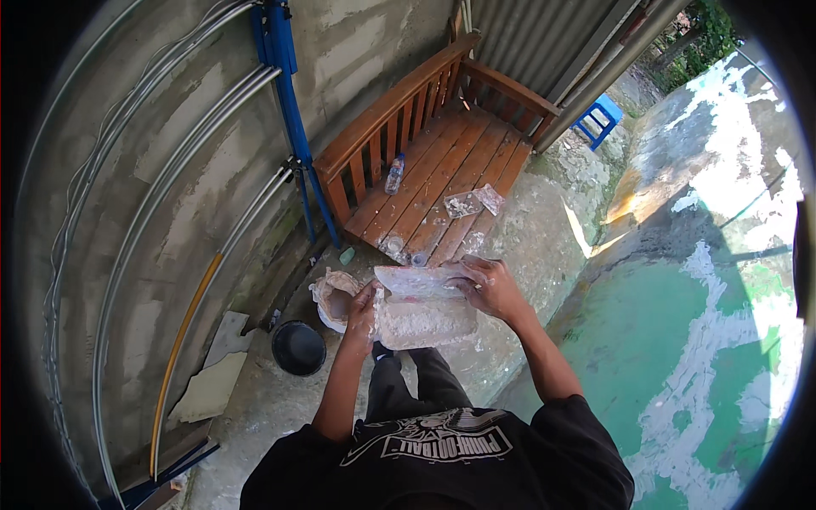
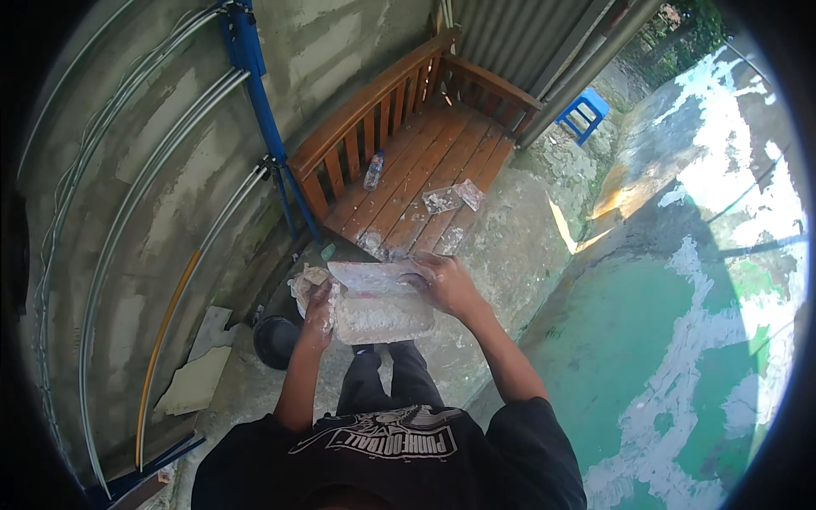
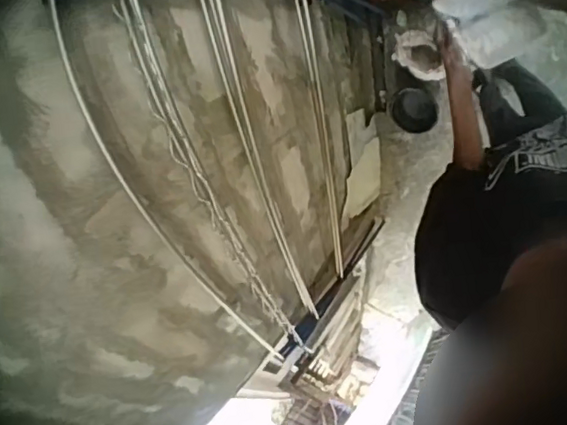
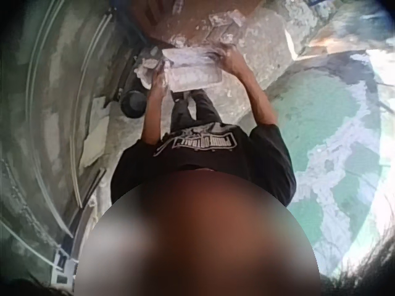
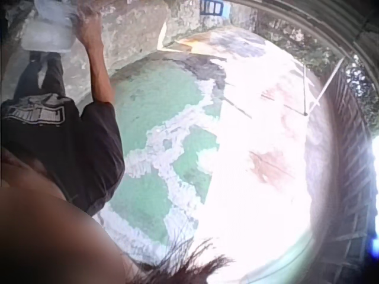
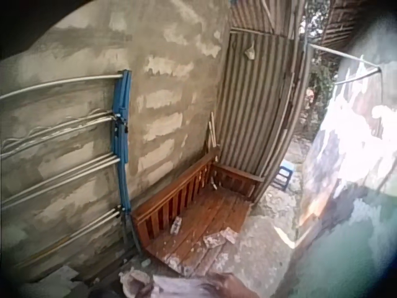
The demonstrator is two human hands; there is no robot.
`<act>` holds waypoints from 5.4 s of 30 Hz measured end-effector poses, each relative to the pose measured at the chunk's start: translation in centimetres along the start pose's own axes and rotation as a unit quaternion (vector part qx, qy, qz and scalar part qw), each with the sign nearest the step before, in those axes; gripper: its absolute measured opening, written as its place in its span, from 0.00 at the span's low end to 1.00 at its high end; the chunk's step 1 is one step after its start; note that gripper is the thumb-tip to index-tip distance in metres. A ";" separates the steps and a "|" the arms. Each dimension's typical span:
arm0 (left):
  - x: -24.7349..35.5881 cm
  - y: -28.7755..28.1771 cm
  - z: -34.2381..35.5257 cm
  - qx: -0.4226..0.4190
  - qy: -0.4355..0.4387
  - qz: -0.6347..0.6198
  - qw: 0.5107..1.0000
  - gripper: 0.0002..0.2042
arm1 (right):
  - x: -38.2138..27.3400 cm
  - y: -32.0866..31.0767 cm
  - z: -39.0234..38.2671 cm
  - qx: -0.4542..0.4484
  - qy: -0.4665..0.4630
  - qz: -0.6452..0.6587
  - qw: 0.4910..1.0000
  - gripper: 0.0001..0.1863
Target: Applying plaster or filler to an exterior wall with a spatula.
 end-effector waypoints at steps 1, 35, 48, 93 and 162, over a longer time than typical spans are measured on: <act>0.6 1.4 -0.4 -0.035 -0.008 -0.042 0.998 0.17 | -0.6 -0.8 -0.5 0.002 0.000 -0.004 1.000 0.18; 0.3 10.0 -0.2 -0.139 -0.093 0.006 0.986 0.14 | -3.1 -9.0 -6.0 0.106 0.031 -0.076 0.991 0.16; 2.1 9.9 -1.5 -0.116 -0.062 0.025 0.991 0.16 | -5.0 -10.3 -5.2 0.100 0.017 -0.052 0.993 0.18; 0.1 13.1 -0.7 -0.129 -0.079 0.051 0.987 0.19 | -3.0 -12.2 -8.1 0.158 0.030 -0.046 0.986 0.18; -7.0 21.0 0.8 -0.186 -0.118 0.075 0.973 0.15 | 4.9 -16.3 -12.4 0.206 0.055 -0.110 0.971 0.28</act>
Point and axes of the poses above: each hand's wrist, its own z-axis towards the middle knuckle, its own y-axis out of the palm, x = y × z, the point moved 8 cm from there along z, towards the middle knuckle, and after that the axes turned 13 degrees about -z, right-handed, at the moved point
